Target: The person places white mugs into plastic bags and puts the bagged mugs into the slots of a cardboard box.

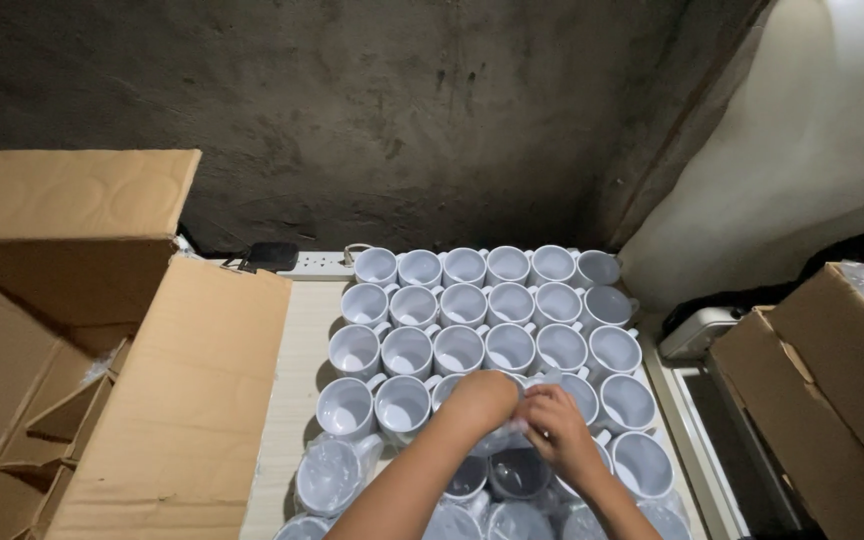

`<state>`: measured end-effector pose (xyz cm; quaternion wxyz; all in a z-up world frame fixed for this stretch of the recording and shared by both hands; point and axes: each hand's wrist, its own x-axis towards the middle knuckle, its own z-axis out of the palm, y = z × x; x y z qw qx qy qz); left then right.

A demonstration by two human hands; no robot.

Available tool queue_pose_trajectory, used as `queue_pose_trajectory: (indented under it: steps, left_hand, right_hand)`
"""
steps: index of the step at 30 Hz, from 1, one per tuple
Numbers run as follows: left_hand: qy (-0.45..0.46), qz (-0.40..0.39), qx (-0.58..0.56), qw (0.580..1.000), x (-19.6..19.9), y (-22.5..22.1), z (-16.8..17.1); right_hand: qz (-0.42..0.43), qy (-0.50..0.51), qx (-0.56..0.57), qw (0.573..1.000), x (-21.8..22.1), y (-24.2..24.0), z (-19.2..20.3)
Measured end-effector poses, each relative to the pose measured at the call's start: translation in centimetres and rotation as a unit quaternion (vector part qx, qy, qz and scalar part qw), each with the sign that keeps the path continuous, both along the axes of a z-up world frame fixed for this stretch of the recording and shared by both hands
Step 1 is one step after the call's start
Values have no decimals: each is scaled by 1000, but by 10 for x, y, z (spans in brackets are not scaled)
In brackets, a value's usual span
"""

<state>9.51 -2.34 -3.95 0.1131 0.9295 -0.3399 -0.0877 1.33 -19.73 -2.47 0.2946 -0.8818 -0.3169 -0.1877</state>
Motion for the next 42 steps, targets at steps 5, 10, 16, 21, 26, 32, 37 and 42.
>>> queue_pose_trajectory:
  steps: [5, 10, 16, 21, 26, 32, 37, 42]
  left_hand:
    - [51, -15, -41, 998, -4, 15, 33]
    - [157, 14, -143, 977, -29, 34, 100]
    - [173, 37, -231, 957, -37, 60, 102]
    - [25, -110, -208, 972, -51, 85, 97]
    - [33, -69, -134, 988, -41, 77, 68]
    - [37, 8, -58, 998, -23, 46, 62]
    - [-134, 15, -93, 986, -20, 32, 31]
    - [-150, 138, -145, 968, -15, 37, 61]
  right_hand:
    - [-99, 163, 146, 971, 8, 23, -4]
    - [-136, 73, 47, 987, 10, 40, 32]
    - [-191, 115, -54, 973, 29, 41, 26]
    - [-212, 115, -219, 946, 50, 44, 28]
    - [-223, 157, -294, 916, 77, 47, 13]
    - [-219, 197, -362, 885, 97, 43, -2]
    - [-206, 274, -353, 871, 106, 40, 9]
    - [-114, 285, -363, 880, 122, 33, 4]
